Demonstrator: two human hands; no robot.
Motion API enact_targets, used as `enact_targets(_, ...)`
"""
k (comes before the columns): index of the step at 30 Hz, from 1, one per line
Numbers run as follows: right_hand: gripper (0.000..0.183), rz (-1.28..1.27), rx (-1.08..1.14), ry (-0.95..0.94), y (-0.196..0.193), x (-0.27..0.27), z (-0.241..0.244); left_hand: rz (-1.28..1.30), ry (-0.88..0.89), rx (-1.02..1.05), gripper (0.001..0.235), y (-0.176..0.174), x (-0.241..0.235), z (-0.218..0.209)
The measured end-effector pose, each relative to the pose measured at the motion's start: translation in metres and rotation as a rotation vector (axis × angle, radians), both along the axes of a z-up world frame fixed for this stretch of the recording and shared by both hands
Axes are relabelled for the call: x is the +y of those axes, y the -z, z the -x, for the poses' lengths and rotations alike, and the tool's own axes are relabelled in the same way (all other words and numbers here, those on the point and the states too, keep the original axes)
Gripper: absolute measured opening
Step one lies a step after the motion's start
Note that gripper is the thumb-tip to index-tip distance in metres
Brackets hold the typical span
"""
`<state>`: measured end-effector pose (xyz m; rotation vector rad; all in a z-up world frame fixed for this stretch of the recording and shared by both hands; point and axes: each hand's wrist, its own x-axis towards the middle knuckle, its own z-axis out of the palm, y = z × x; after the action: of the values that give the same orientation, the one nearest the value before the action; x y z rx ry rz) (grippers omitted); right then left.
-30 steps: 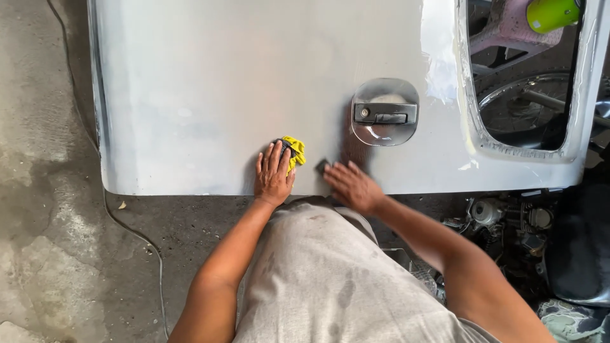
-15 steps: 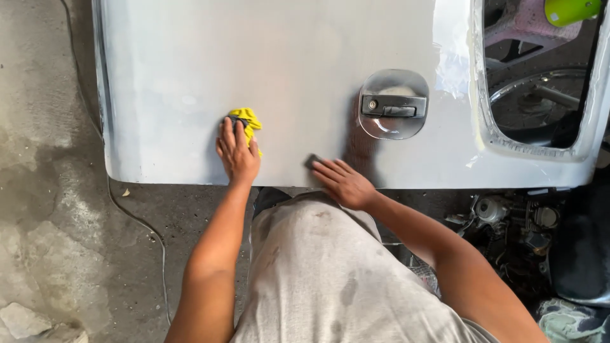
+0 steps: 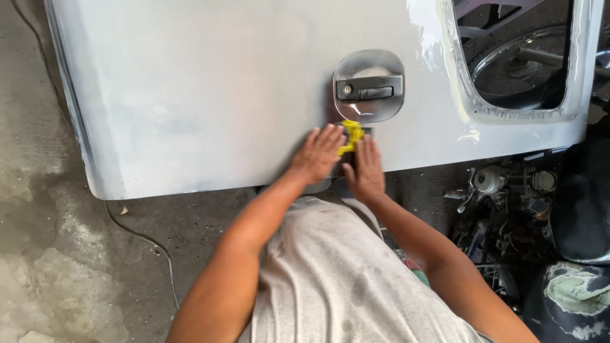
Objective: Wet sanding a car door with sandpaper and a sponge in a workshop environment.
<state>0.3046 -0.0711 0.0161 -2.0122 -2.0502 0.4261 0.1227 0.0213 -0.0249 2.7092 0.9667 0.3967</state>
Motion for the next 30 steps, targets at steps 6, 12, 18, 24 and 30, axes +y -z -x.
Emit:
enact_targets(6, 0.069, 0.162, 0.015, -0.505, -0.015, 0.003, 0.029, 0.012, -0.656, 0.009, 0.063, 0.007, 0.069, 0.1)
enact_targets(12, 0.067, 0.117, -0.083, 0.191, -0.001, -0.011, -0.135, -0.031, -0.519, -0.086, 0.06, -0.005, 0.053, 0.017)
enact_targets(18, 0.071, -0.034, 0.063, 0.094, -0.007, 0.008, -0.133, 0.075, -0.402, -0.07, 0.061, -0.02, 0.001, -0.076)
enact_targets(24, 0.066, 0.076, 0.132, -0.47, -0.022, 0.019, -0.116, -0.007, -0.589, 0.02, 0.058, -0.011, -0.001, -0.05)
enact_targets(30, 0.067, 0.022, -0.038, 0.089, 0.01, 0.042, -0.242, 0.032, -0.808, -0.141, 0.056, -0.023, -0.018, -0.029)
